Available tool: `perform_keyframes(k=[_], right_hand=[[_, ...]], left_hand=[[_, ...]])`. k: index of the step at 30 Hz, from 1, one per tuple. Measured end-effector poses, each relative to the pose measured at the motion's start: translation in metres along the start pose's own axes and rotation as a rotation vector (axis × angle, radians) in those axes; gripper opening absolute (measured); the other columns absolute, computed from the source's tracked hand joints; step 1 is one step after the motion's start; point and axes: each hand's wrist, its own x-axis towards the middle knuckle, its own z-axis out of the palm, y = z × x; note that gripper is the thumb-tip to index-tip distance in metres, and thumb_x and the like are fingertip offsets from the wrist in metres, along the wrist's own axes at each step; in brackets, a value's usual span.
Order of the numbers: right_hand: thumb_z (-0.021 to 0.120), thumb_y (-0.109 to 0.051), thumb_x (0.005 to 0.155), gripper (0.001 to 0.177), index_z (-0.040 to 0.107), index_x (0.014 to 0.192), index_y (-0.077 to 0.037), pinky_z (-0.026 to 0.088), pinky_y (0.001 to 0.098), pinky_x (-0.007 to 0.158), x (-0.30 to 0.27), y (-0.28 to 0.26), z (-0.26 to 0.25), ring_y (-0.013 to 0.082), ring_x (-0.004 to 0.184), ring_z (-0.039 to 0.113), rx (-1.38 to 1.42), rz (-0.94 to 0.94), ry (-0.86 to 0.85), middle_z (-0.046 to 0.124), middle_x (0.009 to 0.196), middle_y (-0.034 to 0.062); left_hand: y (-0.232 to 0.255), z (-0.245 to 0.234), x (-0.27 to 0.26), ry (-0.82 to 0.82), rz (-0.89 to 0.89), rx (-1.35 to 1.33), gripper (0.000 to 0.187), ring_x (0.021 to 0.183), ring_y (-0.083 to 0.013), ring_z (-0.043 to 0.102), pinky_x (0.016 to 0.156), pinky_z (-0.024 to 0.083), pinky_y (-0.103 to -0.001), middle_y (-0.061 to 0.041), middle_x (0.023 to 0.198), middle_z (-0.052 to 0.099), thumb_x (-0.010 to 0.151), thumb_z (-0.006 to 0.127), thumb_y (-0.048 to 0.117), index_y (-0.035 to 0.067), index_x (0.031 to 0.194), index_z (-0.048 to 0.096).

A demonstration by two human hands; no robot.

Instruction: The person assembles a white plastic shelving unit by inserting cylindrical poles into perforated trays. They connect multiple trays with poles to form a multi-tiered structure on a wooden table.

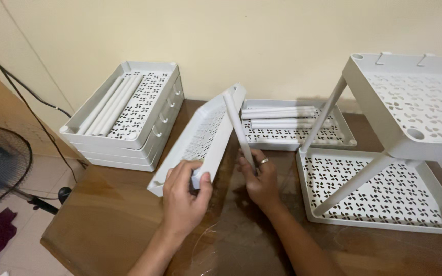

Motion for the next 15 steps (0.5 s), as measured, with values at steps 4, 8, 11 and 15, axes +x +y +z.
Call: perform_keyframes(k=[4, 8, 11, 15], right_hand=[[0.064, -0.011, 0.099, 0.02, 0.068, 0.117, -0.003, 0.049, 0.0263, 0.06, -0.004, 0.001, 0.0, 0.0091, 0.067, 0.06, -0.093, 0.101, 0.021, 0.067, 0.077, 0.0016], [0.063, -0.014, 0.101, 0.019, 0.07, 0.115, -0.005, 0.04, 0.0274, 0.056, -0.005, 0.003, -0.003, 0.0085, 0.062, 0.049, -0.161, 0.09, 0.036, 0.055, 0.07, -0.0008], [0.06, -0.018, 0.104, 0.021, 0.07, 0.118, -0.005, 0.038, 0.0262, 0.056, -0.004, 0.003, -0.007, 0.0069, 0.063, 0.045, -0.163, 0.033, 0.017, 0.053, 0.07, -0.0029], [0.053, -0.022, 0.107, 0.03, 0.069, 0.127, -0.007, 0.032, 0.0255, 0.052, 0.002, -0.004, -0.007, 0.0055, 0.058, 0.039, -0.075, 0.092, -0.103, 0.045, 0.065, -0.0039]], left_hand=[[-0.003, -0.004, 0.01, 0.031, -0.29, -0.275, 0.02, 0.077, -0.0176, 0.059, 0.066, 0.047, -0.034, -0.008, 0.086, 0.066, 0.101, 0.056, 0.02, 0.001, 0.105, 0.065], [-0.014, -0.017, 0.018, 0.204, -0.219, -0.462, 0.027, 0.091, -0.0121, 0.057, 0.081, 0.048, -0.029, -0.006, 0.095, 0.064, 0.11, 0.046, 0.023, 0.0, 0.111, 0.059], [-0.022, -0.022, 0.026, 0.261, -0.241, -0.546, 0.028, 0.093, -0.0115, 0.055, 0.082, 0.047, -0.029, -0.005, 0.098, 0.063, 0.112, 0.044, 0.024, 0.0, 0.112, 0.058], [-0.025, -0.028, 0.035, 0.326, -0.227, -0.609, 0.03, 0.098, -0.0111, 0.053, 0.089, 0.046, -0.029, -0.005, 0.102, 0.06, 0.115, 0.042, 0.026, -0.001, 0.116, 0.057]])
